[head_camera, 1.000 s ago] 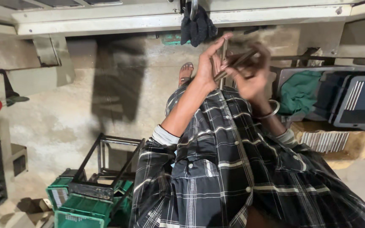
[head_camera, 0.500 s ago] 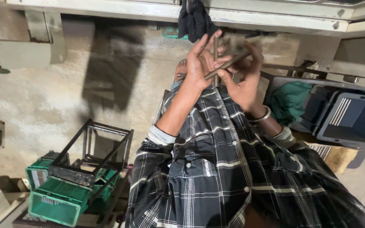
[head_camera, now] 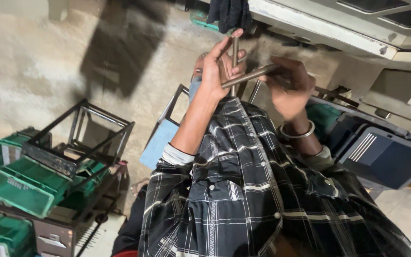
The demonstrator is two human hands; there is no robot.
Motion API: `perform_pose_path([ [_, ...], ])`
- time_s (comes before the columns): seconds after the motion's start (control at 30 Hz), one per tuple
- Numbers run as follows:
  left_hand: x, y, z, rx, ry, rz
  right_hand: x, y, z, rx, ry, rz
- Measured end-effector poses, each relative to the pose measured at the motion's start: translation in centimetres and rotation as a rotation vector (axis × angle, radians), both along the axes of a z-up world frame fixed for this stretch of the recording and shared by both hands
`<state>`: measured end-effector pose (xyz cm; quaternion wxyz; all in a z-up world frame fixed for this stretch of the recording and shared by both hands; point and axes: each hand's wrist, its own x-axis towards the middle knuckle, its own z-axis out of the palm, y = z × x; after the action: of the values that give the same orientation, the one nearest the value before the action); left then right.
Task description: The person uses an Allen key to tighten or loosen bolts on a large industrial machine. They select the tool from a tray, wipe the machine surface with a cloth, and then insert the key into the bolt to turn it.
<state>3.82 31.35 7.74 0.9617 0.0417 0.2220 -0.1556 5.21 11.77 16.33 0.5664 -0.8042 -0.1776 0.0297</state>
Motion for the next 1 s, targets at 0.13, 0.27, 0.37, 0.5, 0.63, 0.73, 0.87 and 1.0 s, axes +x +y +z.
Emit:
perform_pose_path([
  [0.13, -0.7, 0.3, 0.0, 0.021, -0.065, -0.007, 0.8, -1.3, 0.2, -0.007, -0.052, 0.141],
  [0.27, -0.8, 1.7, 0.8, 0.064, -0.163, -0.038, 1.2, -1.4, 1.3, -0.135, -0.092, 0.199],
  [0.37, -0.6, 2.7, 1.3, 0.124, -0.208, -0.079, 1.5, -1.0, 2.0, -0.137, -0.139, 0.271],
  [0.5, -0.1, 4.1, 1.4, 0.155, -0.271, -0.175, 1.7, 0.3, 2.0, -0.226, -0.329, 0.301],
  [0.63, 0.5, 6.3, 1.5, 0.198, -0.290, -0.207, 1.3, 2.4, 2.3, -0.355, -0.374, 0.290],
  [0.73, 0.3, 8.1, 1.6, 0.194, -0.287, -0.207, 0.4, 3.9, 3.0, -0.337, -0.375, 0.297],
  [0.87, 0.2, 9.9, 1.5, 0.200, -0.296, -0.198, -0.9, 7.2, 3.0, -0.385, -0.175, 0.163],
  [1.0, -0.1, 11.3, 1.3, 0.200, -0.276, -0.216, -1.8, 10.3, 2.3, -0.334, 0.045, -0.009],
])
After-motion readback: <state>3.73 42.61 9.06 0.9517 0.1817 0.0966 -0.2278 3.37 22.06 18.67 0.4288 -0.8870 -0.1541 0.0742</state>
